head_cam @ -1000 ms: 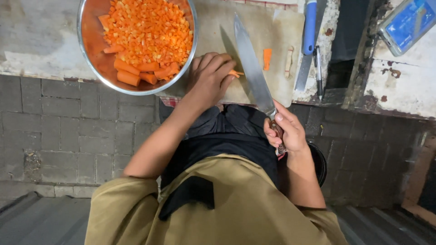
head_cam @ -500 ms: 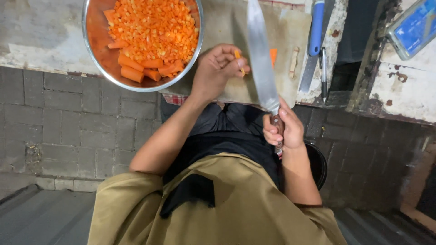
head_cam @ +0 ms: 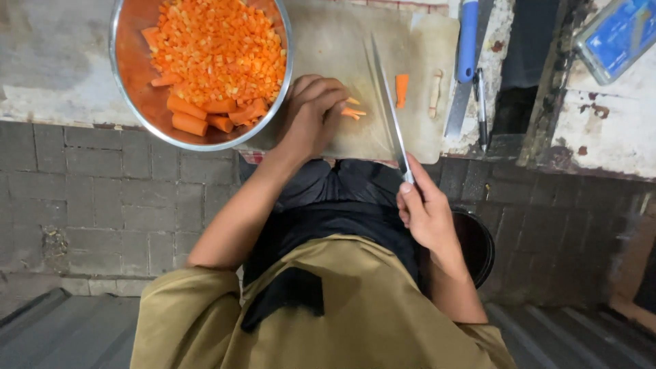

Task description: Slicing carrots into small pieces on a cutting board and transferring them to a metal bowl.

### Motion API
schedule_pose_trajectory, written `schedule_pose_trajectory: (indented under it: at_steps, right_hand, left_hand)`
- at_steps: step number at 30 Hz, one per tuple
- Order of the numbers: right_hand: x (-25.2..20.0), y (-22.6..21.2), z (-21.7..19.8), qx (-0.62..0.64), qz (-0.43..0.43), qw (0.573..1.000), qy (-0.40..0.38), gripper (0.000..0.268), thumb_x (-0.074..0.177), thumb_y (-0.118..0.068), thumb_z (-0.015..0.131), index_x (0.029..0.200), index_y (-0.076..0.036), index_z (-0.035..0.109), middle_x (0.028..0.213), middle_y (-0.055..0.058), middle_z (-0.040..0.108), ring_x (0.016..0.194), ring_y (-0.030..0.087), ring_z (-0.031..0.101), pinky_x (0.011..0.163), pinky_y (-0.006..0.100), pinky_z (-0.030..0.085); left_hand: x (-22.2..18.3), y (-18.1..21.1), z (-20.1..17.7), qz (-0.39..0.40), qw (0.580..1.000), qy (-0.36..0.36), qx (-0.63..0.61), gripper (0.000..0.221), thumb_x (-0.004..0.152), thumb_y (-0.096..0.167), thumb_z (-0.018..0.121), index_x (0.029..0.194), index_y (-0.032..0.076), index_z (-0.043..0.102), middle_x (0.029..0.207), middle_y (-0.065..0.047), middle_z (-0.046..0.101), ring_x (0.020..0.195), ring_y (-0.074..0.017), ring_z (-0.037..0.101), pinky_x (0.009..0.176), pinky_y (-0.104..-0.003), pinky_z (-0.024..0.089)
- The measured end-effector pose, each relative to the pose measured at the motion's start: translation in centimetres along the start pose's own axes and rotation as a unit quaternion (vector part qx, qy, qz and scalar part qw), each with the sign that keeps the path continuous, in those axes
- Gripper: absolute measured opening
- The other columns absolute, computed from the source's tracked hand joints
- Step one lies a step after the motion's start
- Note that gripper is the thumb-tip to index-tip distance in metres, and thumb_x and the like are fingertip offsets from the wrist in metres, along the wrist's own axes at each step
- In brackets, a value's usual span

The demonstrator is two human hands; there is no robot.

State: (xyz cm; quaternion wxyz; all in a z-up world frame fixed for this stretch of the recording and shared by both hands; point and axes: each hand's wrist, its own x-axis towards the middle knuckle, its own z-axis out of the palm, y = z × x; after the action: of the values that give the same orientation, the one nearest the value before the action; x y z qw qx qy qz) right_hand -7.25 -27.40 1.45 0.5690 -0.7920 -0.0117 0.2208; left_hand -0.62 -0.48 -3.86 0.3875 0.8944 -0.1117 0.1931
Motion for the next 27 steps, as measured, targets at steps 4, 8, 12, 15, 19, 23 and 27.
schedule_pose_trajectory:
  at_steps: [4,8,12,15,19,23,27]
  right_hand:
    - [-0.6,0.5,0.4,-0.031,0.001,0.999,-0.016,0.046,0.1,-0.008,0.046,0.145,-0.011,0.048,0.065,0.014,0.058,0.044,0.019,0.056,0.037,0.031,0.052]
    - [0.0,-0.2,0.9,-0.029,-0.004,1.0,-0.009,0.045,0.099,-0.006,0.046,0.144,-0.009,0.049,0.063,0.015,0.059,0.045,0.02,0.057,0.038,0.032,0.051]
    - [0.2,-0.3,0.9,-0.066,-0.021,0.998,-0.009,0.044,0.099,-0.007,0.05,0.143,-0.009,0.05,0.064,0.015,0.062,0.049,0.021,0.06,0.044,0.033,0.052]
    - [0.1,-1.6,0.8,-0.106,-0.016,0.994,-0.016,0.045,0.097,-0.01,0.051,0.143,-0.011,0.052,0.066,0.015,0.066,0.05,0.023,0.063,0.048,0.037,0.053]
    - [0.0,-2.3,0.1,-0.167,-0.035,0.985,-0.031,0.046,0.097,-0.012,0.053,0.144,-0.012,0.052,0.066,0.014,0.067,0.056,0.027,0.067,0.053,0.043,0.052]
    - [-0.1,-3.9,-0.5,-0.197,-0.048,0.978,-0.056,0.046,0.097,-0.013,0.054,0.143,-0.015,0.054,0.063,0.012,0.068,0.056,0.026,0.067,0.055,0.043,0.053]
    - [0.0,-3.8,-0.6,-0.185,-0.055,0.979,-0.063,0.045,0.096,-0.011,0.055,0.14,-0.013,0.055,0.058,0.01,0.066,0.053,0.024,0.067,0.053,0.041,0.053]
  left_hand:
    - [0.1,1.6,-2.4,0.009,0.998,-0.06,0.032,0.03,0.092,0.018,0.068,0.121,0.01,0.066,0.116,-0.004,0.064,0.111,-0.0276,0.058,0.089,-0.042,0.048]
    - [0.3,2.2,-2.4,0.007,0.996,-0.084,0.021,0.037,0.085,0.015,0.074,0.12,0.007,0.065,0.108,-0.007,0.063,0.105,-0.0289,0.058,0.086,-0.041,0.045]
    - [-1.4,3.7,-0.1,-0.009,1.0,-0.03,0.005,0.03,0.088,0.016,0.075,0.115,0.007,0.068,0.098,-0.009,0.064,0.09,-0.0317,0.061,0.077,-0.039,0.048]
    - [-2.5,4.7,-0.6,-0.034,0.999,-0.008,-0.005,0.041,0.089,0.02,0.074,0.126,0.009,0.061,0.11,-0.009,0.061,0.099,-0.0315,0.063,0.079,-0.036,0.055]
    - [-3.6,3.6,-1.5,-0.058,0.998,-0.015,-0.035,0.044,0.084,0.014,0.079,0.124,0.003,0.062,0.113,-0.018,0.062,0.104,-0.0399,0.064,0.086,-0.043,0.056]
    - [-3.3,3.4,-1.8,-0.031,0.998,0.008,-0.056,0.031,0.089,0.011,0.076,0.118,0.003,0.066,0.103,-0.016,0.066,0.095,-0.0353,0.069,0.081,-0.038,0.058]
    - [-2.7,3.9,-2.0,-0.025,0.996,0.002,-0.083,0.023,0.094,0.01,0.07,0.115,0.002,0.068,0.099,-0.015,0.068,0.089,-0.0344,0.07,0.076,-0.038,0.059]
